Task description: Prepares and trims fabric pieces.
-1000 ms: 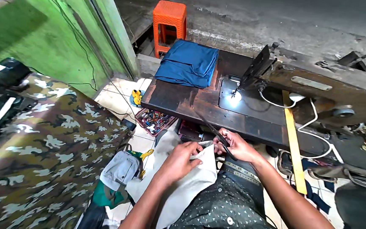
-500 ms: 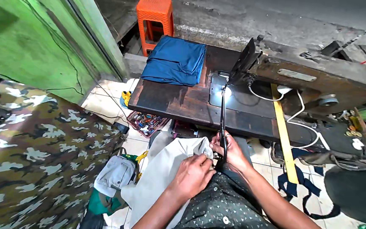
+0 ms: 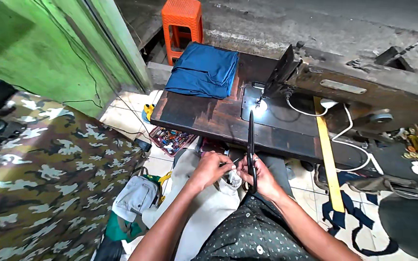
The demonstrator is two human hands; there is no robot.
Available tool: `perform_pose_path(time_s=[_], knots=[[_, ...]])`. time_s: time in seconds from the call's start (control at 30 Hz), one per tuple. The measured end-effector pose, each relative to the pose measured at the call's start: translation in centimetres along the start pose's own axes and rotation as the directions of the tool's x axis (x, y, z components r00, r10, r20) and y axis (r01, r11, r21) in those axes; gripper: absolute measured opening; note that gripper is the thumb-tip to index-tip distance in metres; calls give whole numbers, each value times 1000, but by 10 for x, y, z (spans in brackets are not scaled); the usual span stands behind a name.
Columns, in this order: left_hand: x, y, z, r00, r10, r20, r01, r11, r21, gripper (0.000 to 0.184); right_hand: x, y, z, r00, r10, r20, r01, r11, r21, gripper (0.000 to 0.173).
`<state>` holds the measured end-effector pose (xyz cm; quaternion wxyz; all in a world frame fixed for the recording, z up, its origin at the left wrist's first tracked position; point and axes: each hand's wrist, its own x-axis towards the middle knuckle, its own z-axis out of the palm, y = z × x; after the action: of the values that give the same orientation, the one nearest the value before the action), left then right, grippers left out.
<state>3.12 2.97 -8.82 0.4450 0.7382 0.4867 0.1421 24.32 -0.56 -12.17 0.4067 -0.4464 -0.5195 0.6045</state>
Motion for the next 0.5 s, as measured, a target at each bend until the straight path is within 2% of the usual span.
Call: perform_pose_path(time_s=[0.1,0.17,0.27,0.4,0.5], knots=[[-1,-10,12,979,103,-175,-120,989,-86,23,0,2,0,1000,11,-14,-11,999,-30,30],[1,-18,19,970,116,-213,-145,982,-123,25,2,4,-2,999,26,-18,-26,999,-21,31],[3,-23,21,976,89,-200,-112,988,-106,29,5,7,-4,1000,24,-16,-24,1000,7,30],[6,-24,27,952,191,-241,-163,978,129,30,6,6,-5,999,47,-11,-47,999,-4,31],[7,-20,32,980,110,-166,-85,985,153,33,2,4,-13,997,81,-14,-82,993,-85,32]])
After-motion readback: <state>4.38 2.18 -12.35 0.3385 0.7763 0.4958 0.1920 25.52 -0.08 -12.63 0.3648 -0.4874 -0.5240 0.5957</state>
